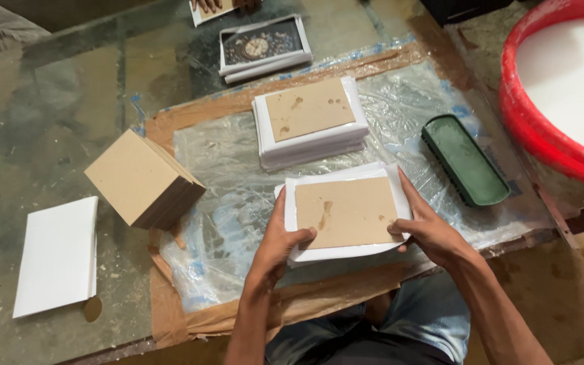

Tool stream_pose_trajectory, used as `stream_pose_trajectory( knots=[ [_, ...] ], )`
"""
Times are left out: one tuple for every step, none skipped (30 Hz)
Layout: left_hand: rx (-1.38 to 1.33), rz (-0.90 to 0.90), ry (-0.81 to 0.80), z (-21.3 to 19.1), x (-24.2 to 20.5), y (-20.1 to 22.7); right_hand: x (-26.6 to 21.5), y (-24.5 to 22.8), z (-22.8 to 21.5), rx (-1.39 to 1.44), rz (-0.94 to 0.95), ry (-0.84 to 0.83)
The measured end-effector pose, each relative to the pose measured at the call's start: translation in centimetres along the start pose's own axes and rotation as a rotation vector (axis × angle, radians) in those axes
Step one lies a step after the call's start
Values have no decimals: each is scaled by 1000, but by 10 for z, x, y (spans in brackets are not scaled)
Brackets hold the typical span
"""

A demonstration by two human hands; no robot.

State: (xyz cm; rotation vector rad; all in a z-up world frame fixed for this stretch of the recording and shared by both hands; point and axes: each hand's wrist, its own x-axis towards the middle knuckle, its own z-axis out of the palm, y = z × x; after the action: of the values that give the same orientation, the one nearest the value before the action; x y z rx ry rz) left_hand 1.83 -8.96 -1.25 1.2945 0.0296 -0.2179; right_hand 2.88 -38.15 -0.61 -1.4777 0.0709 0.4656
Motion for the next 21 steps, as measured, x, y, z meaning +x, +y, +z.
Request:
stream_pose_trajectory(
  knots=[
    [-29, 20, -21, -2, 4, 3, 4, -2, -2, 19, -12, -39],
    [-65, 3, -1, -3, 9, 5, 9, -4, -2, -30, -67, -10],
    [-100, -14, 19, -4, 14, 7, 14, -8, -2, -79, -121, 20],
    [-136, -30, 41, -5, 20, 9, 19, -12, -2, -127, -176, 48],
    [-58, 34, 46, -5, 27, 12, 21, -15, -2, -180, -296, 64],
    [20, 98, 52, -4, 35, 16, 21, -17, -1, -232, -417, 78],
    [98, 162, 59, -5, 45, 20, 20, -18, 1, -283, -538, 92],
    [103, 164, 78, -7, 56, 25, 16, -18, 4, -172, -424, 154],
    [107, 166, 96, -10, 72, 31, 10, -16, 7, -60, -309, 213],
    [109, 169, 110, -12, 91, 35, 4, -15, 9, 49, -192, 272],
    [59, 182, 116, -16, 113, 40, -3, -11, 11, 33, -182, 275],
    [8, 192, 115, -22, 139, 43, -14, -4, 12, 18, -170, 284],
    [-43, 202, 115, -29, 164, 44, -23, 4, 12, 4, -158, 293],
    [-2, 219, 114, -38, 190, 42, -32, 13, 10, 6, -119, 294],
    [39, 236, 114, -49, 215, 38, -39, 23, 6, 9, -80, 295],
    [82, 249, 112, -60, 238, 30, -46, 33, 1, 15, -37, 300],
    [255, 235, 205, -69, 258, 19, -51, 44, -7, 35, -21, 326],
    [426, 216, 297, -78, 274, 7, -58, 55, -15, 55, 1, 355],
    [419, 195, 275, -88, 288, -1, -63, 64, -25, 75, 23, 383],
    [412, 174, 249, -95, 300, -2, -68, 70, -34, 70, -5, 396],
    [406, 152, 223, -99, 307, 0, -72, 73, -42, 64, -33, 410]
  ],
)
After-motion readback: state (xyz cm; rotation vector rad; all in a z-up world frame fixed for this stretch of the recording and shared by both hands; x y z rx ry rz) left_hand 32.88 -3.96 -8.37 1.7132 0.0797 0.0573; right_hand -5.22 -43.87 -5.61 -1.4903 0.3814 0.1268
